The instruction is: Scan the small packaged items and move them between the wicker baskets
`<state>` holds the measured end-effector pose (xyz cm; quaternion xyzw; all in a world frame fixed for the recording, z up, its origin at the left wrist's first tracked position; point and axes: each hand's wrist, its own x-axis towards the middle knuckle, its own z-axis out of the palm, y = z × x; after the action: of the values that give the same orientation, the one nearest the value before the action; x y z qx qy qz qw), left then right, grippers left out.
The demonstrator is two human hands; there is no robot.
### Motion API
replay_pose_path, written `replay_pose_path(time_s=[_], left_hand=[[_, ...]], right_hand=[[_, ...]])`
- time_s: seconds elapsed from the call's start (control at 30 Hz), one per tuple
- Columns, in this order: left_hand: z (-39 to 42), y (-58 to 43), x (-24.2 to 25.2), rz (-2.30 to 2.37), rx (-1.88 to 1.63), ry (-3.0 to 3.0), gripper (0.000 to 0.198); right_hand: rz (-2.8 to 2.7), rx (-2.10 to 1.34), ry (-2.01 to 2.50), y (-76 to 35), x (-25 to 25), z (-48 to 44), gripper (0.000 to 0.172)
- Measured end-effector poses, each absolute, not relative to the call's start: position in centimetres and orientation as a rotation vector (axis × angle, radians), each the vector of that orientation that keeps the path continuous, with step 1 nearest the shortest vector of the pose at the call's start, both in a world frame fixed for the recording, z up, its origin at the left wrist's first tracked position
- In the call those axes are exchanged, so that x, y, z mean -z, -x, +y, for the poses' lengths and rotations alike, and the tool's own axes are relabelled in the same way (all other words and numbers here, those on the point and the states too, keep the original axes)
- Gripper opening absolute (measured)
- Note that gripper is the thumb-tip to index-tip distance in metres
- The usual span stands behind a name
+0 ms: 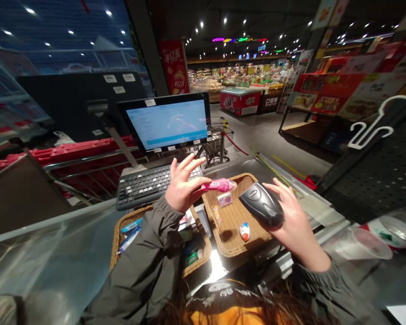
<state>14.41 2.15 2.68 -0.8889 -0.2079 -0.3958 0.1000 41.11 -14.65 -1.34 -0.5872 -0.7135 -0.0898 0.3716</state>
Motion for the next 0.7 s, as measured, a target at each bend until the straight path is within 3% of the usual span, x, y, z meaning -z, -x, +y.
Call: replay_pose_path(time_s=[0.7], left_hand=[[-1.0,-4.6,-4.0,-0.823,1.125,2.382,0.016]], right_hand=[[-2.066,0.128,1.214,-31.4,-2.0,-13.7,0.032]])
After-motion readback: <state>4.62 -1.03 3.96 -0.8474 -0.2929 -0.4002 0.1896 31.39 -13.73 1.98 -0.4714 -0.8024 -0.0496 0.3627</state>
